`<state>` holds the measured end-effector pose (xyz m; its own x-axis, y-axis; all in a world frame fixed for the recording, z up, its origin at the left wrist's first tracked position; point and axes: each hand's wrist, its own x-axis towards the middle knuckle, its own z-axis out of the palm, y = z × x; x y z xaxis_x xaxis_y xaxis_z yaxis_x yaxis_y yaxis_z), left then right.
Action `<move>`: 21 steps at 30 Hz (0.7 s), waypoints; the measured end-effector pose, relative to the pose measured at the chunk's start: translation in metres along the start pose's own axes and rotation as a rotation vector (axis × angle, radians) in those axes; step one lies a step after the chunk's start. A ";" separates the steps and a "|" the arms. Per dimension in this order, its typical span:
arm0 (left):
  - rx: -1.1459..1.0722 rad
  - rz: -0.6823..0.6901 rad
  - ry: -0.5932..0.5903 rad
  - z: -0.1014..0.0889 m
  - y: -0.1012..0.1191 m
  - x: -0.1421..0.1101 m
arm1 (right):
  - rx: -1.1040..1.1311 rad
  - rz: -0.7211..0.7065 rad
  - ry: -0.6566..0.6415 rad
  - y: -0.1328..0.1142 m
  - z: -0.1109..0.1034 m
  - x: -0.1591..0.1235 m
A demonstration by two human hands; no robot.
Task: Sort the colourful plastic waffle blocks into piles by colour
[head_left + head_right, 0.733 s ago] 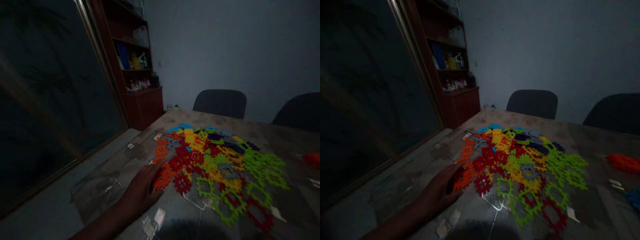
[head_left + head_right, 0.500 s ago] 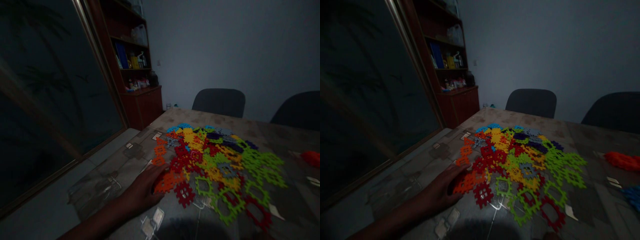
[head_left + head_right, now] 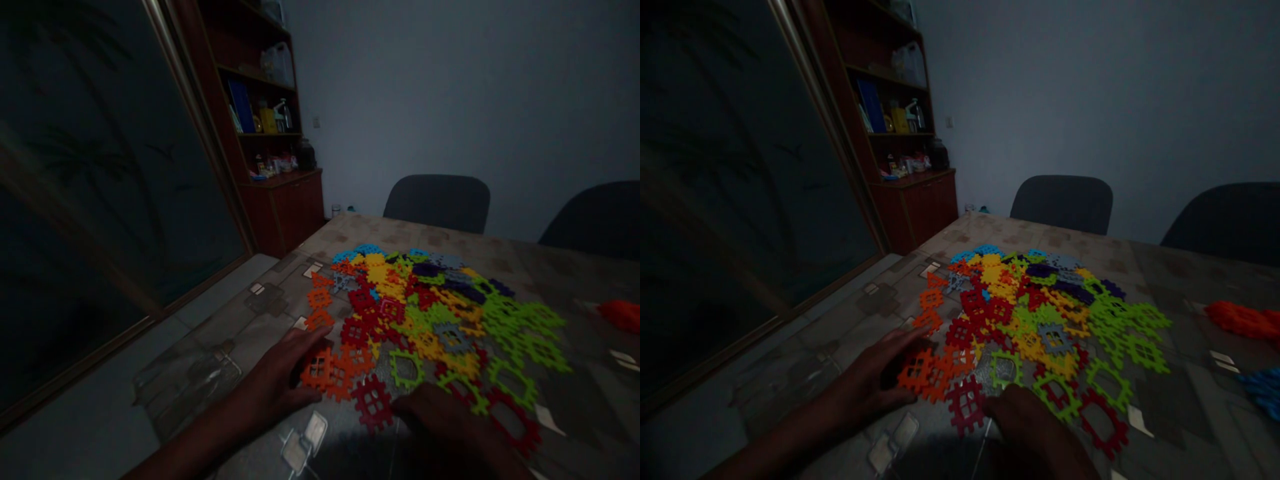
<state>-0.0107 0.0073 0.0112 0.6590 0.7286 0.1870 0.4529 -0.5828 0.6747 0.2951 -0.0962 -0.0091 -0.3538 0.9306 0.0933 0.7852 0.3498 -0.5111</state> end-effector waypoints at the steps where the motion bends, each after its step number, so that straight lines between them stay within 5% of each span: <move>1: 0.013 -0.004 -0.002 0.001 -0.001 -0.002 | -0.030 -0.011 -0.003 -0.008 0.003 0.013; 6: 0.068 -0.046 0.051 0.002 -0.004 -0.012 | -0.096 -0.011 0.050 -0.037 0.020 0.059; 13: 0.094 -0.050 0.079 -0.002 -0.001 -0.019 | -0.181 -0.009 -0.005 -0.036 0.038 0.084; 21: 0.052 -0.008 0.043 -0.008 0.009 -0.016 | -0.142 0.014 -0.021 -0.043 0.003 0.074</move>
<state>-0.0219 -0.0068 0.0201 0.6296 0.7471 0.2132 0.4893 -0.5945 0.6381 0.2341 -0.0428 0.0172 -0.3516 0.9336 0.0688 0.8534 0.3499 -0.3863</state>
